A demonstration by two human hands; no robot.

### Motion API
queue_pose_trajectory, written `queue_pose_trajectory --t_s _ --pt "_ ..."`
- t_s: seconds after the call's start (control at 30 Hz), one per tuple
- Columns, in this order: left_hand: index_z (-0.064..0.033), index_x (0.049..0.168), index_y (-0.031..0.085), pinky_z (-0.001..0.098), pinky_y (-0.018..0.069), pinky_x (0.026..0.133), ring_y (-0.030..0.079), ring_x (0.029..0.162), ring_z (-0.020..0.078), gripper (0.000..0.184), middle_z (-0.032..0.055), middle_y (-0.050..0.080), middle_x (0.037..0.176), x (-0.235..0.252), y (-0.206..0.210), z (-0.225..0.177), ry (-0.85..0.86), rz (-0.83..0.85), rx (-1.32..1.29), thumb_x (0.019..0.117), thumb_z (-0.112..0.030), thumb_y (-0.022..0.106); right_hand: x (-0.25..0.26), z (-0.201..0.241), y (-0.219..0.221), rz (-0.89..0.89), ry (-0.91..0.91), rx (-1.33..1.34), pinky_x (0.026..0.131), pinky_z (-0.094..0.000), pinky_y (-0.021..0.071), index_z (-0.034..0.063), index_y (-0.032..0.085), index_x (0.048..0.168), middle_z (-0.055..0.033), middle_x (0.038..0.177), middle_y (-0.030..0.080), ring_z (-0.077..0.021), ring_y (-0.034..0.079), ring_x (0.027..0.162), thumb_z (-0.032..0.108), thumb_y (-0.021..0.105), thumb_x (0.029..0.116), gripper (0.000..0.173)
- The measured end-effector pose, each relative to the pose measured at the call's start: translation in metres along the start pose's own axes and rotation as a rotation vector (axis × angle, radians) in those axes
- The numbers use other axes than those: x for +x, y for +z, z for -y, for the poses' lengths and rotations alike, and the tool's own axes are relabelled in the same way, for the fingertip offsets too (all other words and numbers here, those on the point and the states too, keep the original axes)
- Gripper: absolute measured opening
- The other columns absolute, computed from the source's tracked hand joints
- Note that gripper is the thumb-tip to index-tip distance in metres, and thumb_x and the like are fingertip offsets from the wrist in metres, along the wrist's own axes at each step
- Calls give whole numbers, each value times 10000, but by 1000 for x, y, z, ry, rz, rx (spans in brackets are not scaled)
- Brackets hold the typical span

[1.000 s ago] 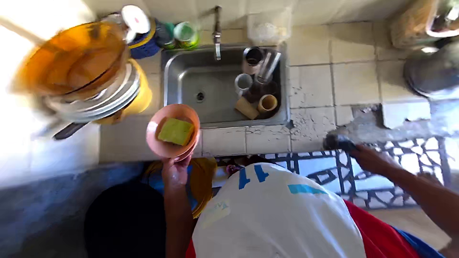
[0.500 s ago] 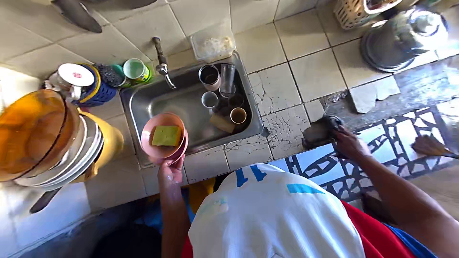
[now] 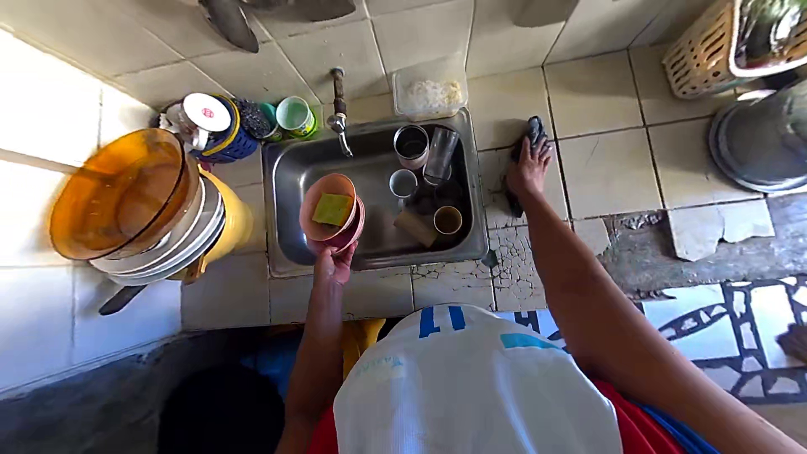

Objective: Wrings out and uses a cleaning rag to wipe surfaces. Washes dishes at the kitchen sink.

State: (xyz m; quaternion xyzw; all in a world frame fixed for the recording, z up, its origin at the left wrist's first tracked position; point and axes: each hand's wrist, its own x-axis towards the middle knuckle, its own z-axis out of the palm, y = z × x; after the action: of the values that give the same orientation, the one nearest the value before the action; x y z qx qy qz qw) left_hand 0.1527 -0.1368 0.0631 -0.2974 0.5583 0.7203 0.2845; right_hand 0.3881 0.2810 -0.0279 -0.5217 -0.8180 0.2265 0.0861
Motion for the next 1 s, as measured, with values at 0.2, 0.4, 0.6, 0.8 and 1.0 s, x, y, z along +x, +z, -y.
queue_pose_trajectory --t_s 0.2,0.4,0.6,0.8,1.0 --pt "-53 1424 378 405 583 853 644 1058 312 371 224 533 1303 36 13 10 -38 -6 -59 1055 -84 373 25 48 19 206 -476 -5 1267 -610 110 136 445 1566 -151 1683 290 -430 163 1572 139 464 1008 558" --pt "-40 1448 380 440 590 898 650 1125 348 434 242 530 1379 78 15 31 -89 15 -150 1015 -38 420 -49 17 6 304 -739 4 1262 -616 150 66 579 1450 -174 1625 399 -460 252 1538 34 542 937 515" --pt "-24 1437 389 477 579 922 637 1139 354 486 240 539 1367 99 21 48 -107 110 -136 957 44 425 -158 6 14 218 -523 156 1261 -560 236 58 686 1298 -147 1535 524 -383 323 1525 33 512 939 399" --pt "-44 1435 438 464 592 868 652 1090 328 547 218 582 1331 119 25 58 -150 193 -127 910 71 536 -201 54 -12 -214 66 904 1001 -319 540 -142 437 1394 -206 1278 609 -146 635 1129 49 371 1014 430" --pt "-86 1478 445 474 546 904 610 1150 306 472 202 556 1387 116 27 55 -248 163 -33 1016 -123 533 -204 171 -69 134 -421 530 1069 -237 449 -201 480 1332 -312 1310 587 -124 586 1229 210 404 1039 511"
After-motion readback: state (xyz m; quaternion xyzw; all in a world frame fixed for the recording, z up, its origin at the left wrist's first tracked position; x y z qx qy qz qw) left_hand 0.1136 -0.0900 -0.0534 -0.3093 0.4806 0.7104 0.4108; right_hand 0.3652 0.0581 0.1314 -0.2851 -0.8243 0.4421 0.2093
